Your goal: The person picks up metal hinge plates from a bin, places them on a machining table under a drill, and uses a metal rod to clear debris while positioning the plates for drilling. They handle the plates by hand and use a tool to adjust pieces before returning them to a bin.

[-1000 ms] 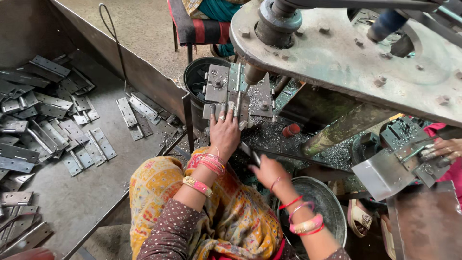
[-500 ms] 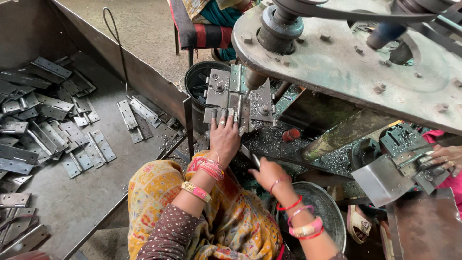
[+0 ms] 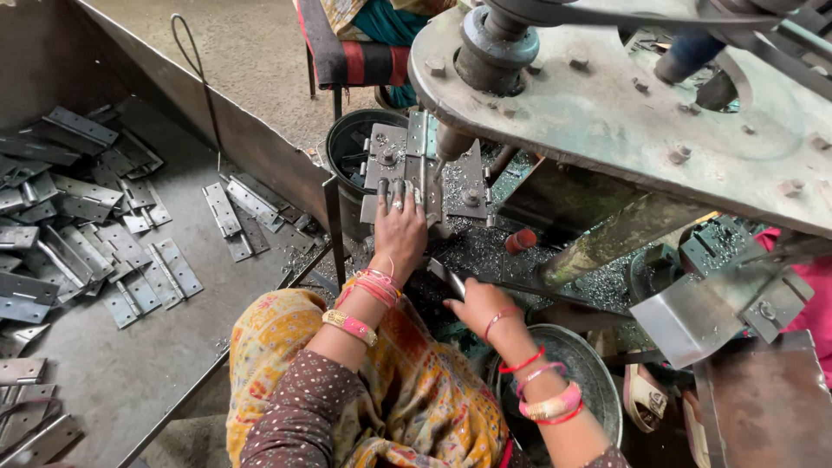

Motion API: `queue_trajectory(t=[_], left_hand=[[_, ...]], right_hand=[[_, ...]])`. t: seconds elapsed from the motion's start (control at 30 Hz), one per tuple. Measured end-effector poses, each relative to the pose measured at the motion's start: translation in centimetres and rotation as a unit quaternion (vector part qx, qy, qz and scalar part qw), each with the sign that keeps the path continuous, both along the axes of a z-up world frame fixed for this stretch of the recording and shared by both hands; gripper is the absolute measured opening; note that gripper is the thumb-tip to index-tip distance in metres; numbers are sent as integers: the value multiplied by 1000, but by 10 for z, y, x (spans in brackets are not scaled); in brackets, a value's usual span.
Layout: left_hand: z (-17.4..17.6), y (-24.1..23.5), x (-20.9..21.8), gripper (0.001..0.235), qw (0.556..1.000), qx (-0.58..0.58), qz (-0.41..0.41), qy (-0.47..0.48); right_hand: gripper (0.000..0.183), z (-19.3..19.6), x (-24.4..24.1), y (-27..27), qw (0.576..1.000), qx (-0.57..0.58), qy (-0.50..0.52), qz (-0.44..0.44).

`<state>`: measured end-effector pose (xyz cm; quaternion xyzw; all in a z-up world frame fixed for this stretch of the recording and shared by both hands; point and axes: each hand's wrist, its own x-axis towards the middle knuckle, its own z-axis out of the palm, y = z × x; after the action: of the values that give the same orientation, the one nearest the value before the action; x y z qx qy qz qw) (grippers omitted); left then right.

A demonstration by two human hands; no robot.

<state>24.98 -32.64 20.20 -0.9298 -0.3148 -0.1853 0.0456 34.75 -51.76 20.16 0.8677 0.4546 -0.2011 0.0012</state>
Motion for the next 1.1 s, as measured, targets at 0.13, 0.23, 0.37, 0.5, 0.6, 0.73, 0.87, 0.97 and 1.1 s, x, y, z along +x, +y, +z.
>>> queue_trajectory(t=[0.13,0.23,0.37,0.5,0.6,0.73,0.87,0.97,1.1], left_hand=[[2,0,1,34,999,-4,-6,-41],[3,-10,-13,34,999,1,-13,-46],[6,-7,-14,35,997,31,-22,-60],[1,14,-2,30,992,-69,-43,-93],[-4,28,10,28,997,-24,-56,-54],[-9,24,7,30,994,-18,-83,-62],[-5,23,-1,29,995,-4,-80,-59],[-6,21,1,27,994,-40,-79,-62],[-5,20,-3,28,992,-23,-82,-91]], right_hand=[[46,-27,-36,-39,997,47,-14,-59],[51,-32,-33,-40,998,59,8,-36],[62,-10,3,-5,999,-28,33,-5],[61,-4,11,10,999,-33,15,20],[57,-19,-6,-13,999,38,-6,-4],[55,-33,-24,-37,998,59,-11,-23],[62,-15,-3,-10,999,29,21,27],[60,-6,11,1,995,-81,51,-16],[54,-25,-12,-23,1000,21,-4,-12]])
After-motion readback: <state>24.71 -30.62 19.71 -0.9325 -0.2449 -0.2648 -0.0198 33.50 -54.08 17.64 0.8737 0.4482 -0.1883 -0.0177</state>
